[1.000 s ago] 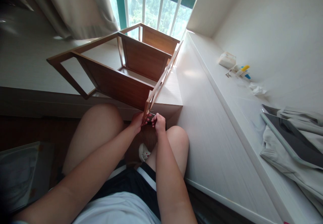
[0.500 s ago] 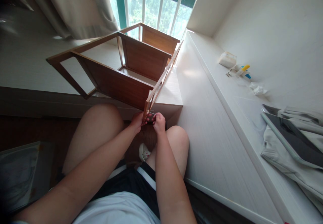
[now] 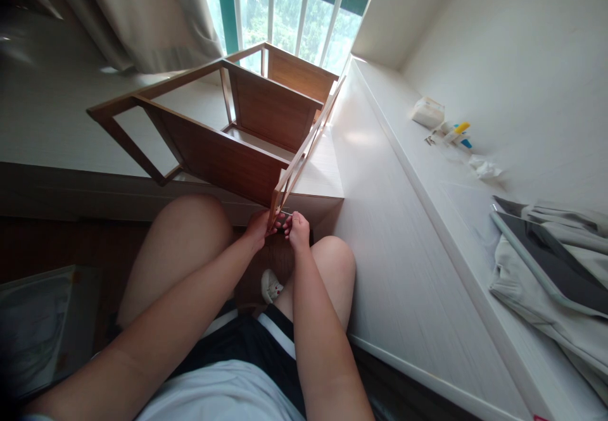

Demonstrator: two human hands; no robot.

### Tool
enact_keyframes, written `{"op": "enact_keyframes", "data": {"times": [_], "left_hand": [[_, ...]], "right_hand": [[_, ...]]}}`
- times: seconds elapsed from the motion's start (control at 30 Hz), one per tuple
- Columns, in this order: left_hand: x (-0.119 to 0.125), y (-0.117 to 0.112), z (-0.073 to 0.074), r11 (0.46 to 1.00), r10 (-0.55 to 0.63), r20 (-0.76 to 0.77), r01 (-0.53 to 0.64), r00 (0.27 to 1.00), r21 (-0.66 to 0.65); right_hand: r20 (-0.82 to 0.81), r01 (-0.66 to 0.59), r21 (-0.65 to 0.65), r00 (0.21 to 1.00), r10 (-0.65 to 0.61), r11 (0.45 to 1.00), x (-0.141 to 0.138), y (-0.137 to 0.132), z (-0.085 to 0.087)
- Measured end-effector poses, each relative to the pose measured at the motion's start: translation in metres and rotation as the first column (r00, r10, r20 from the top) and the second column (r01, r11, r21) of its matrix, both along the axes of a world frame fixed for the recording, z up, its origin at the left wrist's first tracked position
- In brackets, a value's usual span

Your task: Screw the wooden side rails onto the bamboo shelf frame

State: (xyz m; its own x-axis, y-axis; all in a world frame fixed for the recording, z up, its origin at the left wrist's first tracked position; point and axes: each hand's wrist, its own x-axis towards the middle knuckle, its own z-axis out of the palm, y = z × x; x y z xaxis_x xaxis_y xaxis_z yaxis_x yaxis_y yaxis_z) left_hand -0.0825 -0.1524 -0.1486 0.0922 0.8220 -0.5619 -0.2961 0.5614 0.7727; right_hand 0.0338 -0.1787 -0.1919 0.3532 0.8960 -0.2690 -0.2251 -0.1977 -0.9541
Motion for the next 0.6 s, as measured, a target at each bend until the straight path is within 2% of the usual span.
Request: {"op": "enact_keyframes", "data": {"times": [0.37, 0.6], "left_hand": [[-0.0002, 0.0019, -0.0053, 1.000, -0.006, -0.002, 0.006, 1.000, 0.006], [-0.0001, 0.0018, -0.0062, 1.000, -0.007, -0.002, 0.007, 1.000, 0.008]], "right_hand": [[-0.250, 0.017, -0.066, 0.968, -0.033, 0.998, -0.0035, 0.0004, 0.0015], [-0.258, 0.047, -0.078, 0.964, -0.066, 0.996, -0.0032, 0.0007, 0.0029]]}}
